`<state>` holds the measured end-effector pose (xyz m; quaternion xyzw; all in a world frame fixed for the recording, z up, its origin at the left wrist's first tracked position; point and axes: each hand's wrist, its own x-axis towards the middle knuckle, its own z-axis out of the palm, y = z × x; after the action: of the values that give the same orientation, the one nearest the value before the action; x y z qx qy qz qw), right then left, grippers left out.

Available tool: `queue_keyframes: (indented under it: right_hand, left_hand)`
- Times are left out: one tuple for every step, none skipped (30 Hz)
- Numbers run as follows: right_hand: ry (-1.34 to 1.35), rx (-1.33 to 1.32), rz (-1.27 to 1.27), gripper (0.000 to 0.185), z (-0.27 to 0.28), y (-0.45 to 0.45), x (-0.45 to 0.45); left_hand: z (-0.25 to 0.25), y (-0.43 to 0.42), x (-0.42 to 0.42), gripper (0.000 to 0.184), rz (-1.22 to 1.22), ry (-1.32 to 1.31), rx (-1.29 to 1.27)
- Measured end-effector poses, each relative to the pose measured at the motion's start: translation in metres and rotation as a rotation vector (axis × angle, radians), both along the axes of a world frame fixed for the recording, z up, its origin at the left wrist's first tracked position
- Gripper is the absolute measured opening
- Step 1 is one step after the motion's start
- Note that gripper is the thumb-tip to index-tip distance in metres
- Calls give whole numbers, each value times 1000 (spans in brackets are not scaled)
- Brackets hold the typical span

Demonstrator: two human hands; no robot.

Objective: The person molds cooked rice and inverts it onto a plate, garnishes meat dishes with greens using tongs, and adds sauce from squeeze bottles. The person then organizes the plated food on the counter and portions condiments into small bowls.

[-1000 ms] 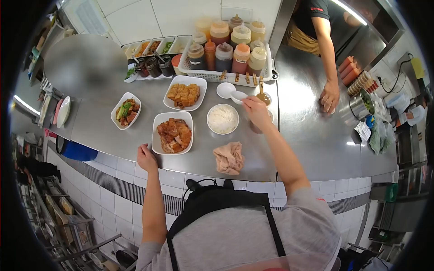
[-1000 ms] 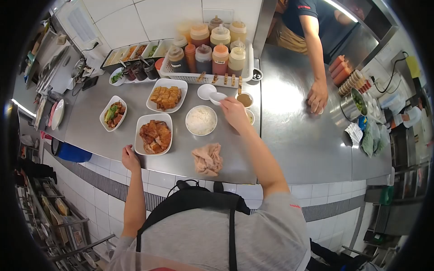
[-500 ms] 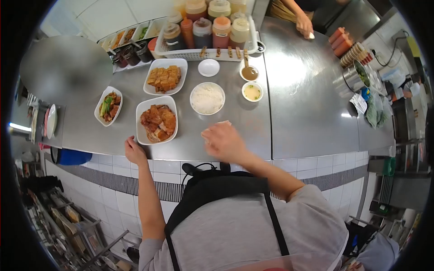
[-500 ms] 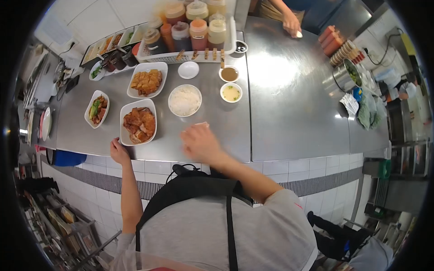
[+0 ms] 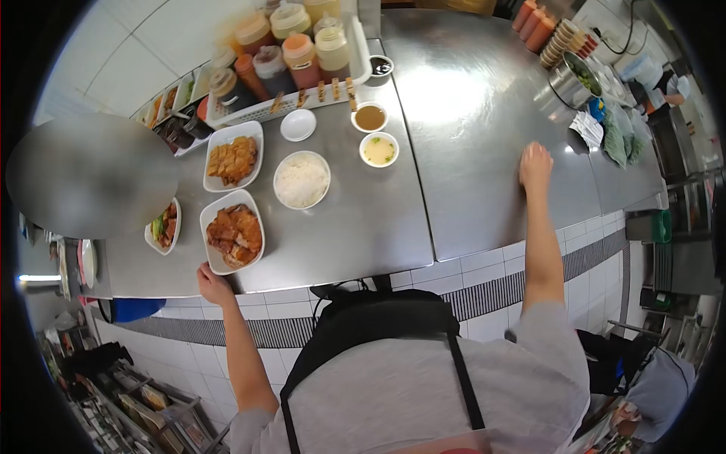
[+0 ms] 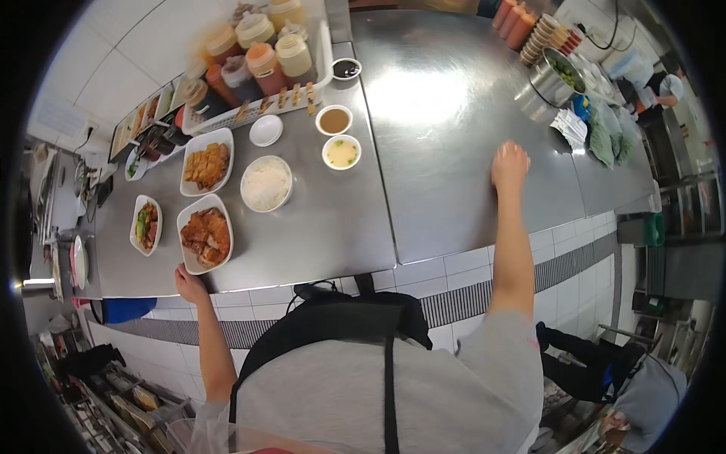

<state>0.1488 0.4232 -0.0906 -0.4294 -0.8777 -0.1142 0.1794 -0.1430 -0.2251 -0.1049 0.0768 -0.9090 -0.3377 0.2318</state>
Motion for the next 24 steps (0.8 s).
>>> queue_keyframes:
  right_hand:
    - [35,77,-15,17,-18,37,-15]
    - [157,123,29,16,-38,72,-37]
    - [224,268,206,16,-39,86,-66]
    - [287,138,221,14,-31,79,-99]
    - [214,-213,214,25,-25,79,-133]
    - [25,45,531,26,-25,75,-158]
    - [67,-107,664,26,-21,52,-178]
    - [95,-253,817,22,1,25,-180]
    - [128,-402,968,18,18,-5,-173]
    - [223,-493,975,19,7,-29,-161]
    - [317,-574,979,20,-5,-52,-145]
    - [258,-397,1142,23,-6,-78,-128]
    - [254,-427,1108,24,-11,-117,-106]
    - [108,-374,1088,33,5,-159,-82]
    - [153,-382,1106,32,11,-199,-61]
    - [204,-389,1117,32,12,-222,-48]
    - [203,-396,1072,32,7,-224,-43]
    - [140,-324,1000,29,0,-220,-37]
    - [75,-251,929,27,-5,-212,-29]
    - [135,-392,705,25,6,-181,-17]
    - [197,-521,486,23,20,-137,3]
    - [263,-424,304,24,26,-98,34]
    - [212,-513,104,21,37,-63,69]
    - [185,-211,72,19,3,-31,127]
  left_hand:
    - [-1,-1,0,41,-9,1,1]
    - [-2,-3,-1,41,27,-19,-64]
    - [-3,-4,-3,42,63,-35,-125]
    - [-2,-5,-2,43,42,-62,-131]
    - [-2,-6,-2,43,33,-56,-136]
    - [-2,-7,-3,43,37,-75,-123]
    - [-2,-5,-4,43,41,-98,-113]
    - [-1,-4,-3,43,44,-94,-126]
    - [1,-9,-4,43,32,-98,-143]
    - [-2,-11,-5,44,51,-89,-187]
    - [-6,-10,-6,45,67,-79,-221]
    - [-8,-10,-7,47,90,-75,-208]
    - [-9,-11,-8,47,71,-81,-201]
    - [-9,-12,-8,47,70,-64,-190]
    - [-11,-14,-7,47,64,-48,-184]
    - [-14,-16,-9,47,70,-10,-185]
    - [-6,-10,-4,44,67,-59,-142]
    - [-8,-10,-5,43,9,-31,-125]
    - [-10,-15,-7,42,-47,-2,-104]
    - [-14,-20,-11,42,-56,-5,-136]
    - [-19,-25,-15,41,-56,-5,-165]
    - [-20,-27,-16,42,-50,-3,-195]
    - [-21,-25,-16,42,-69,-3,-191]
    - [-19,-23,-15,43,-25,-22,-202]
